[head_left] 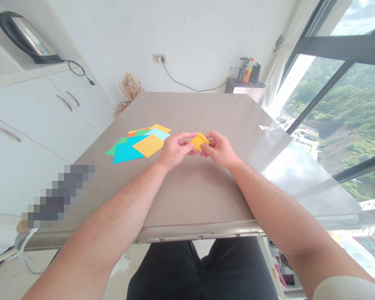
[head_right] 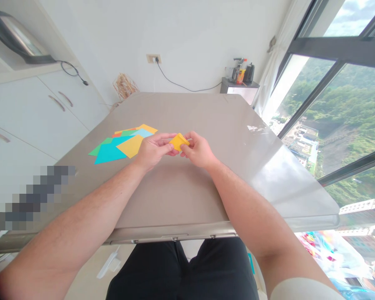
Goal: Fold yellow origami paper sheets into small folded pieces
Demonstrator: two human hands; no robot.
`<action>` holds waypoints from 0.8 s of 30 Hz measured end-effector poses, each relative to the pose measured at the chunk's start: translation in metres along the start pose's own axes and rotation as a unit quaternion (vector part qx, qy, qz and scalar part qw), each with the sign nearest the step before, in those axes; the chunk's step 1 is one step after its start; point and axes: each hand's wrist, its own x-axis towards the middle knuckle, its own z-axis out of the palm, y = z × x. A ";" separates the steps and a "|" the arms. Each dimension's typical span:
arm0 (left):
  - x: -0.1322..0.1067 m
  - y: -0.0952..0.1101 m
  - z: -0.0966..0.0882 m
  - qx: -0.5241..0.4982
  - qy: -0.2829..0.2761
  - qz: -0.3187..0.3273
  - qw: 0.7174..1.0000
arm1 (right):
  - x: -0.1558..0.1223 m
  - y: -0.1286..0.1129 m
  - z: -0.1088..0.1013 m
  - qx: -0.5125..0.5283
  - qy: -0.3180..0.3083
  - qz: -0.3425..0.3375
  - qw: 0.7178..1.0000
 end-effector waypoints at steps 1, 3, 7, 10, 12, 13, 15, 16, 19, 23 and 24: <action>0.000 0.001 0.000 -0.001 -0.001 -0.001 1.000 | 0.000 0.000 0.000 -0.002 0.001 -0.002 1.000; -0.001 0.002 0.001 -0.001 0.003 -0.004 1.000 | -0.001 -0.002 -0.001 0.000 -0.002 -0.006 1.000; -0.001 0.003 0.001 -0.002 0.023 -0.007 1.000 | -0.002 -0.003 -0.004 0.027 -0.033 0.000 0.999; -0.001 0.003 0.001 -0.006 0.028 -0.009 1.000 | -0.002 -0.005 -0.006 0.044 -0.040 0.003 0.998; 0.000 0.002 0.001 -0.005 0.029 -0.013 0.999 | -0.002 -0.006 -0.007 0.045 -0.042 0.005 0.998; 0.000 0.002 0.001 -0.004 0.030 -0.013 0.999 | -0.003 -0.006 -0.007 0.045 -0.044 0.006 0.998; 0.000 0.002 0.001 -0.002 0.031 -0.012 0.999 | -0.003 -0.006 -0.007 0.044 -0.046 0.005 0.998; 0.000 0.001 0.001 -0.002 0.031 -0.010 0.999 | -0.003 -0.006 -0.007 0.044 -0.046 0.003 0.998; 0.000 0.001 0.001 -0.004 0.031 -0.004 0.999 | -0.002 -0.005 -0.007 0.044 -0.047 -0.003 0.998; -0.001 0.002 0.001 0.001 0.029 0.002 1.000 | -0.002 -0.003 -0.007 0.027 -0.047 -0.014 0.998; -0.001 0.002 0.001 0.002 0.028 0.002 1.000 | -0.002 -0.003 -0.007 0.022 -0.047 -0.018 0.999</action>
